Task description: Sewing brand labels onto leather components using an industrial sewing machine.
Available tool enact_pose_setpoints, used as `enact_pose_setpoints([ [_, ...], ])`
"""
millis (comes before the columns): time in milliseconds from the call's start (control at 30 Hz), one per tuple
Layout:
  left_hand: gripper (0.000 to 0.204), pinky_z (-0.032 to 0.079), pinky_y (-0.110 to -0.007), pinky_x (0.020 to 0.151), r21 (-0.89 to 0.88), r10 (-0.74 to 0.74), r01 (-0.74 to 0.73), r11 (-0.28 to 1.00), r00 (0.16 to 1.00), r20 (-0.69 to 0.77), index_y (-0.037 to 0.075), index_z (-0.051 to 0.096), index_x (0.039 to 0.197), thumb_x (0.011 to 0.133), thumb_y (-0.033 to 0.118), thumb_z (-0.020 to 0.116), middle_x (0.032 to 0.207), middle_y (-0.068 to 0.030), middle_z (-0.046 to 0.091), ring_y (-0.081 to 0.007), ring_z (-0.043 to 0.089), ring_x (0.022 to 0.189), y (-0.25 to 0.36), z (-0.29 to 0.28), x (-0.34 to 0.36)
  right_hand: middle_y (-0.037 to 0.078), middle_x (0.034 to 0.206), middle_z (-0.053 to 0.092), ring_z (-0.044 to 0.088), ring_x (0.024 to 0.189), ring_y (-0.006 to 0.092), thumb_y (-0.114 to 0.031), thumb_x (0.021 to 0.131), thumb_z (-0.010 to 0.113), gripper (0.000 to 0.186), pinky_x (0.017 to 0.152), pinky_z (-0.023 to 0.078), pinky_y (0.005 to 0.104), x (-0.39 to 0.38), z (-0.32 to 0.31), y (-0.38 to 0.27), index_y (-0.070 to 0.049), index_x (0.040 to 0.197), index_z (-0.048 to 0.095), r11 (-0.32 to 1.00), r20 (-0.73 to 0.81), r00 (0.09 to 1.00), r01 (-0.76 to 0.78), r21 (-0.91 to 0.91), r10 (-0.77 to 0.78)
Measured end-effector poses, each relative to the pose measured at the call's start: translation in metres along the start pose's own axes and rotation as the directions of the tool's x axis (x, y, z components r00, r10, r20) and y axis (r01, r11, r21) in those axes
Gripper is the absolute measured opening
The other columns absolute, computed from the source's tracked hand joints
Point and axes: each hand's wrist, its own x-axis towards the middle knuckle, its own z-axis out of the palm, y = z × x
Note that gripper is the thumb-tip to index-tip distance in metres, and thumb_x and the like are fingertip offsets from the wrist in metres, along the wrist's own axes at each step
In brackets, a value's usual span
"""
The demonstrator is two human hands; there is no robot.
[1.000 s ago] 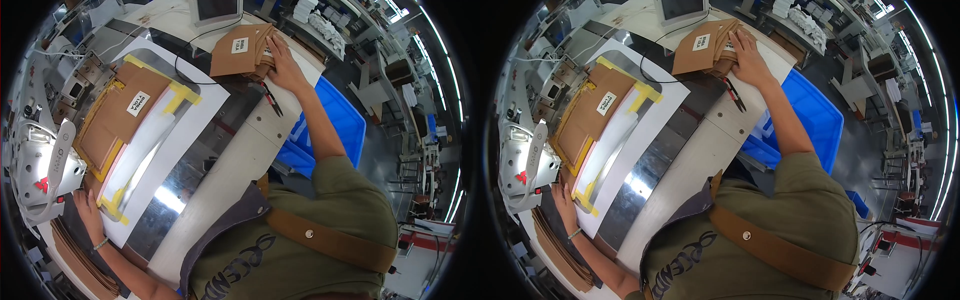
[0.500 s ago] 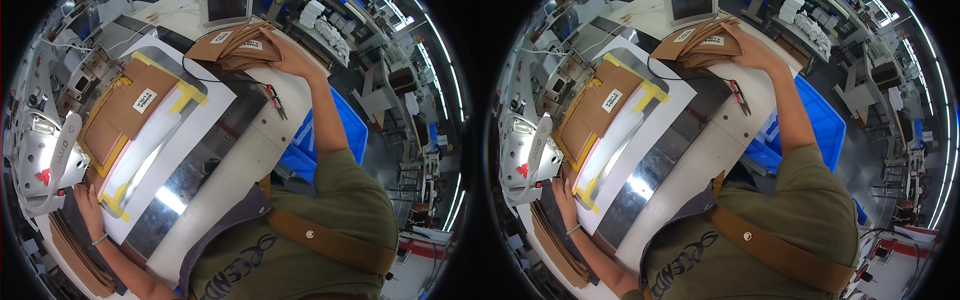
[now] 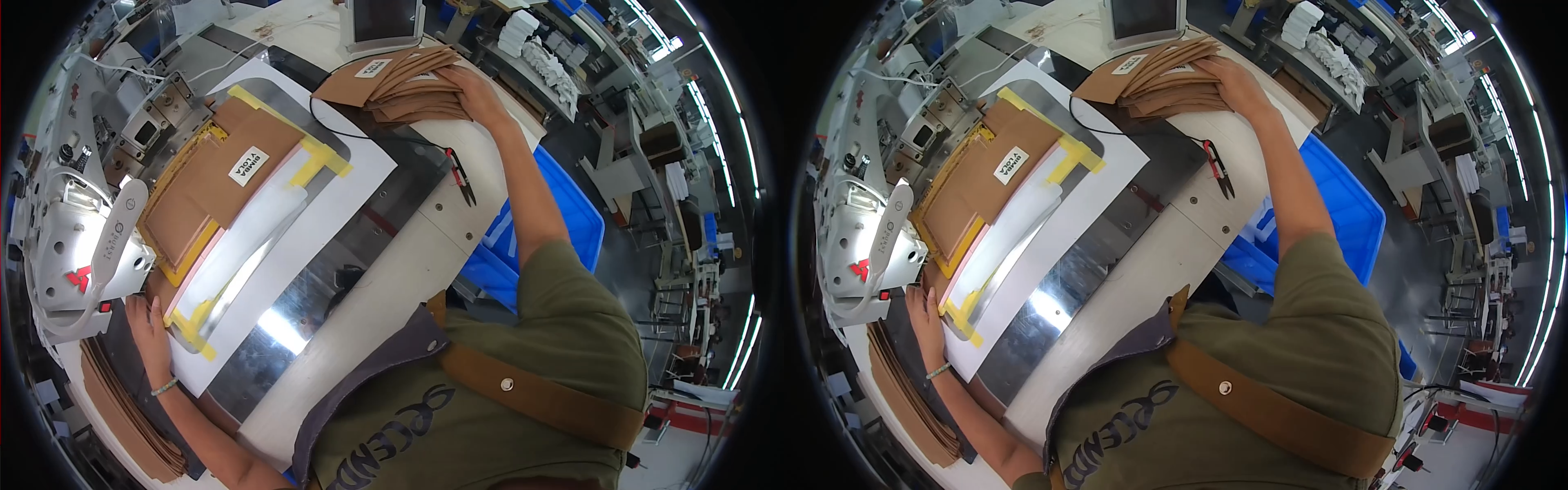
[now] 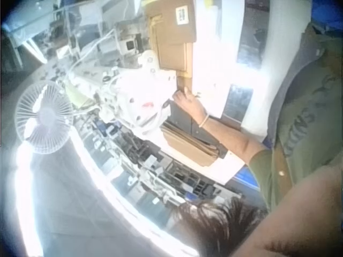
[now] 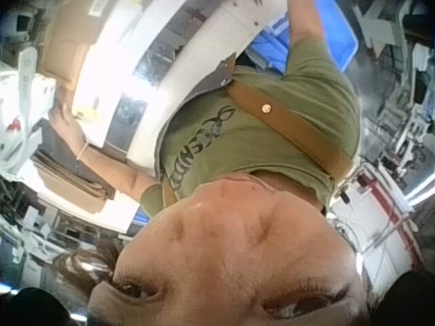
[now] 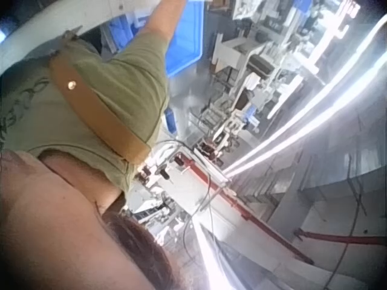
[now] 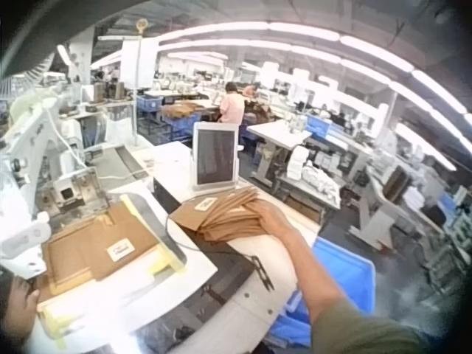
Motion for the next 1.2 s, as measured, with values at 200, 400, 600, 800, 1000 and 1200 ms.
enact_pose_setpoints([
  [200, 0.045, 0.031, -0.048, 0.126, 0.021, -0.087, 0.086, 0.996, 0.992, 0.093, -0.014, 0.057, 0.133, 0.111, 0.025, 0.060, 0.159, -0.0307, 0.047, -0.0464, 0.041, 0.151, -0.008, -0.002, 0.002, 0.017, 0.139, 0.068, 0.063, 0.128, 0.0375, -0.005, 0.091, 0.068, 0.054, 0.111, 0.052, 0.0461, 0.008, -0.007, 0.008, -0.011, 0.145, 0.066, 0.978, 0.063, 0.978, 0.204, -0.048, -0.201],
  [400, 0.050, 0.028, -0.047, 0.129, 0.037, -0.129, 0.127, 0.991, 0.989, 0.071, -0.015, 0.055, 0.140, 0.112, 0.027, 0.059, 0.164, -0.0305, 0.043, -0.0453, 0.037, 0.155, -0.013, 0.000, -0.002, 0.016, 0.145, 0.066, 0.058, 0.137, 0.0362, -0.021, 0.093, 0.074, 0.051, 0.117, 0.046, 0.0454, 0.040, -0.085, -0.078, -0.009, 0.142, 0.068, 0.937, 0.283, 0.898, -0.288, -0.199, 0.337],
  [600, 0.050, 0.028, -0.047, 0.128, 0.077, -0.123, 0.120, 0.990, 0.992, 0.025, -0.015, 0.055, 0.139, 0.112, 0.028, 0.059, 0.164, -0.0305, 0.044, -0.0452, 0.038, 0.155, -0.013, 0.000, -0.006, 0.014, 0.150, 0.064, 0.059, 0.139, 0.0348, -0.006, 0.088, 0.072, 0.052, 0.120, 0.045, 0.0459, 0.068, -0.023, -0.066, -0.010, 0.140, 0.070, 0.902, 0.035, 0.922, 0.385, -0.194, -0.386],
  [800, 0.048, 0.029, -0.048, 0.127, 0.074, -0.074, 0.071, 0.995, 0.997, 0.037, -0.014, 0.055, 0.137, 0.112, 0.026, 0.059, 0.163, -0.0312, 0.043, -0.0466, 0.039, 0.152, -0.009, -0.001, -0.003, 0.012, 0.140, 0.071, 0.065, 0.130, 0.0346, 0.010, 0.080, 0.063, 0.068, 0.117, 0.048, 0.0467, 0.091, 0.000, -0.064, -0.013, 0.144, 0.066, 0.960, 0.193, 0.950, 0.266, -0.091, -0.245],
  [1000, 0.045, 0.029, -0.049, 0.127, 0.075, -0.096, 0.091, 0.993, 0.993, 0.063, -0.013, 0.056, 0.136, 0.112, 0.025, 0.058, 0.163, -0.0307, 0.044, -0.0467, 0.038, 0.153, -0.005, -0.003, -0.003, 0.009, 0.135, 0.074, 0.069, 0.122, 0.0327, 0.009, 0.082, 0.065, 0.063, 0.109, 0.052, 0.0448, 0.062, -0.034, -0.087, -0.012, 0.141, 0.067, 0.907, -0.335, 0.890, 0.172, -0.384, -0.310],
  [1200, 0.044, 0.029, -0.050, 0.127, 0.089, -0.063, 0.060, 0.994, 0.997, 0.036, -0.014, 0.056, 0.133, 0.112, 0.024, 0.059, 0.162, -0.0319, 0.044, -0.0478, 0.039, 0.152, -0.008, 0.000, -0.004, 0.011, 0.156, 0.058, 0.055, 0.141, 0.0318, -0.028, 0.098, 0.068, 0.059, 0.119, 0.038, 0.0541, 0.001, 0.010, -0.099, -0.007, 0.152, 0.059, 0.859, -0.111, 0.994, -0.045, -0.510, -0.014],
])
